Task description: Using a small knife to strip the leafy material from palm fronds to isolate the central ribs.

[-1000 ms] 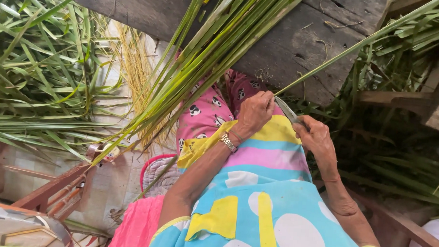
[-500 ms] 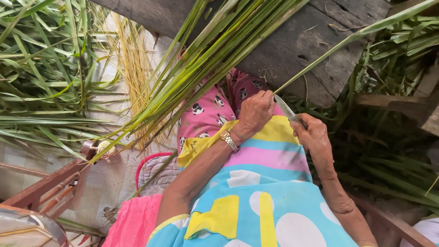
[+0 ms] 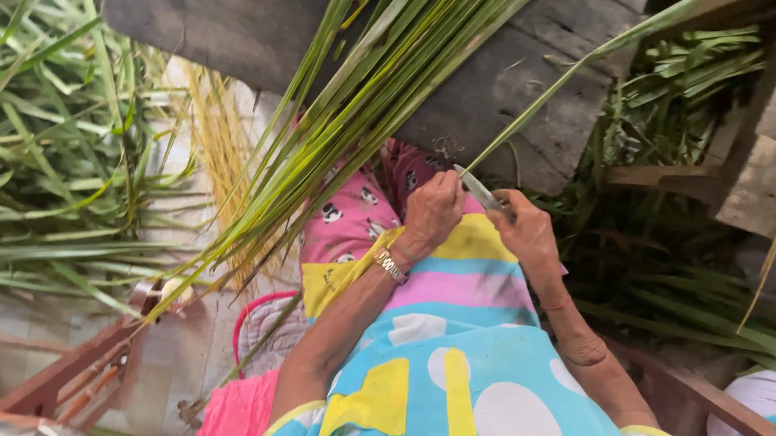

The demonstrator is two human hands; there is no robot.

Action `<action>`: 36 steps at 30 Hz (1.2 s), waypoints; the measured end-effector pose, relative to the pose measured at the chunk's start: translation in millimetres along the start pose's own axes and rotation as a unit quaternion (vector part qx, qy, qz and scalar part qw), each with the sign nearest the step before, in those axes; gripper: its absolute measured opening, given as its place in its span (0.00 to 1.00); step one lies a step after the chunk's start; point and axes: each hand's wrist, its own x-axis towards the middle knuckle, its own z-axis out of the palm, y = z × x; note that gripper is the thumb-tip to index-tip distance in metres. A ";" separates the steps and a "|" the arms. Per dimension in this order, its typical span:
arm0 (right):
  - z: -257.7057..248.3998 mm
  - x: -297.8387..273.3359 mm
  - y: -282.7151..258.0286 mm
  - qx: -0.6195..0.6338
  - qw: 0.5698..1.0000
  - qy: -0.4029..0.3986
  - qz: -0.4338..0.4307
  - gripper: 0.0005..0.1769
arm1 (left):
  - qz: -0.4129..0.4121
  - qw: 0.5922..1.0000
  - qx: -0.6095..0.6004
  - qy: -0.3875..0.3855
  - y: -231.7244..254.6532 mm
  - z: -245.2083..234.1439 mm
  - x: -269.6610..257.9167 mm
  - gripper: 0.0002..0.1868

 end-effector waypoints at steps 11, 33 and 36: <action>6.0 -5.4 5.9 -0.260 0.926 0.191 -0.196 0.17 | 0.030 0.999 0.021 -0.019 7.9 -17.3 3.4 0.05; -76.8 93.1 71.0 -0.281 0.904 0.312 -0.083 0.17 | 0.027 0.987 0.113 -0.110 54.9 -55.4 4.8 0.04; -82.0 92.2 60.9 -0.270 0.912 0.296 -0.087 0.17 | 0.063 0.988 0.121 -0.078 33.3 -41.3 -4.2 0.05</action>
